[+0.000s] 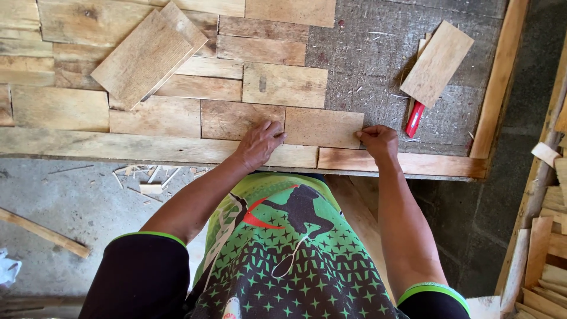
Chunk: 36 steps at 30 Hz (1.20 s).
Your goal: Cutting and fitting thin wooden panels into a frame.
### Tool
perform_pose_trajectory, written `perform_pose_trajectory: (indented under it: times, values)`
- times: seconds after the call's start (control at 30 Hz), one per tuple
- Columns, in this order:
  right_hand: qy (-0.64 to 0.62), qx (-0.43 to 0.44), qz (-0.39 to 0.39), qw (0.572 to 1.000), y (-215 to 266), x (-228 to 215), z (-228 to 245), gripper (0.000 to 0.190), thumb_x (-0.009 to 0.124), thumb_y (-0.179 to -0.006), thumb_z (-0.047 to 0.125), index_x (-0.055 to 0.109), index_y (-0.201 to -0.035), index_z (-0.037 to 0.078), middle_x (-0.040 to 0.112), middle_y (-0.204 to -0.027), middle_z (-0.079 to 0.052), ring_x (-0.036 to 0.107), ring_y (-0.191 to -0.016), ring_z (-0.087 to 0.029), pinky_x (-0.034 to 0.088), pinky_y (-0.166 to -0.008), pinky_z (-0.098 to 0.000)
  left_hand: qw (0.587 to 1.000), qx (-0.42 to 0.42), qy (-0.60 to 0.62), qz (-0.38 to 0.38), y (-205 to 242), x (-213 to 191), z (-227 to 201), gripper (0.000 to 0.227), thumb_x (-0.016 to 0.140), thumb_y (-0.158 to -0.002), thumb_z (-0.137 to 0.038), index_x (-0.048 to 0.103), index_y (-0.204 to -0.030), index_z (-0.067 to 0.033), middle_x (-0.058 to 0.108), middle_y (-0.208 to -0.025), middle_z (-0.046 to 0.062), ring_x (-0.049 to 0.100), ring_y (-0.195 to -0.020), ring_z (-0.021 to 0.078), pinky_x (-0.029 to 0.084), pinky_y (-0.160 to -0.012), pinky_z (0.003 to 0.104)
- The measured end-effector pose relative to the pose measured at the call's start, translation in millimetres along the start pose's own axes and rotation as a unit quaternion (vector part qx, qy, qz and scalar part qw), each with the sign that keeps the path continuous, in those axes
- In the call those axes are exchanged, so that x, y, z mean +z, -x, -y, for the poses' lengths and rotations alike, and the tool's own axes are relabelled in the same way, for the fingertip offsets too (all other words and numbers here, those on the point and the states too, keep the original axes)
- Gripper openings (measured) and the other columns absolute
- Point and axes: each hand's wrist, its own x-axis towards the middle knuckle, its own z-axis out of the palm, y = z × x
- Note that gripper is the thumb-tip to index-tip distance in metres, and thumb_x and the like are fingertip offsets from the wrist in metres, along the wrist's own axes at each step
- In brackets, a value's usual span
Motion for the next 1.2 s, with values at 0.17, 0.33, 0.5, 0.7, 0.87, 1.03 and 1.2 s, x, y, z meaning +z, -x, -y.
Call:
perform_pose_trajectory:
  times: [0.17,0.33,0.5,0.7,0.87,1.03,1.2]
  values:
    - [0.02,0.027,-0.009,0.999,3,1,8,0.025,0.092,-0.079,0.02,0.079,-0.092,0.004,0.074,-0.078,-0.004,0.062,-0.065,-0.01,0.05,-0.056,-0.0274,1.0,0.0,0.016,-0.004,2,-4,2,0.036,0.062,-0.085,-0.008,0.076,-0.118,-0.0126,0.056,-0.12,0.009,0.056,-0.111,0.0282,0.054,-0.094,0.042]
    - [0.016,0.006,0.009,1.0,-6,-3,-13,0.026,0.092,-0.079,0.021,0.078,-0.092,0.004,0.073,-0.077,-0.003,0.06,-0.064,-0.009,0.049,-0.056,-0.0261,0.999,0.017,0.011,-0.027,6,1,4,0.035,0.062,-0.084,-0.008,0.076,-0.116,-0.0123,0.057,-0.122,0.008,0.057,-0.11,0.0273,0.054,-0.096,0.041]
    - [0.042,-0.066,-0.06,0.995,-9,-8,2,0.022,0.086,-0.094,0.02,0.076,-0.093,0.0,0.073,-0.079,-0.008,0.059,-0.066,-0.012,0.049,-0.056,-0.0282,0.999,-0.002,0.026,-0.047,8,17,12,0.03,0.061,-0.091,-0.006,0.073,-0.118,-0.0066,0.06,-0.119,0.008,0.059,-0.109,0.0252,0.054,-0.1,0.04]
    - [0.106,-0.123,-0.018,0.987,1,24,100,0.013,0.075,-0.095,0.019,0.077,-0.102,0.009,0.075,-0.093,-0.009,0.072,-0.073,-0.017,0.061,-0.061,-0.0292,0.969,-0.164,0.053,-0.176,-1,3,27,0.032,0.06,-0.103,-0.01,0.06,-0.133,-0.0011,0.051,-0.143,0.019,0.049,-0.136,0.0358,0.044,-0.117,0.043]
    - [0.056,-0.135,-0.016,0.989,-18,62,127,0.014,0.075,-0.094,0.018,0.078,-0.104,0.009,0.078,-0.092,-0.008,0.073,-0.076,-0.017,0.061,-0.066,-0.0316,0.956,-0.178,0.038,-0.229,-2,11,40,0.06,0.065,-0.098,-0.014,0.044,-0.15,0.0057,0.029,-0.164,0.025,0.029,-0.152,0.0437,0.027,-0.127,0.049]
    - [0.049,-0.108,-0.02,0.993,-28,76,133,0.017,0.078,-0.091,0.021,0.08,-0.102,0.009,0.08,-0.09,-0.007,0.074,-0.076,-0.016,0.058,-0.072,-0.0316,0.961,-0.181,0.037,-0.206,-2,17,45,0.064,0.064,-0.099,-0.015,0.039,-0.152,0.0107,0.022,-0.168,0.025,0.023,-0.157,0.0427,0.023,-0.13,0.047]
    - [0.05,-0.086,-0.012,0.995,-33,82,128,0.019,0.079,-0.088,0.022,0.08,-0.101,0.009,0.08,-0.09,-0.006,0.073,-0.076,-0.014,0.059,-0.071,-0.0308,0.964,-0.19,0.034,-0.184,-1,16,46,0.062,0.062,-0.1,-0.017,0.041,-0.151,0.0128,0.022,-0.168,0.024,0.022,-0.157,0.0402,0.021,-0.13,0.047]
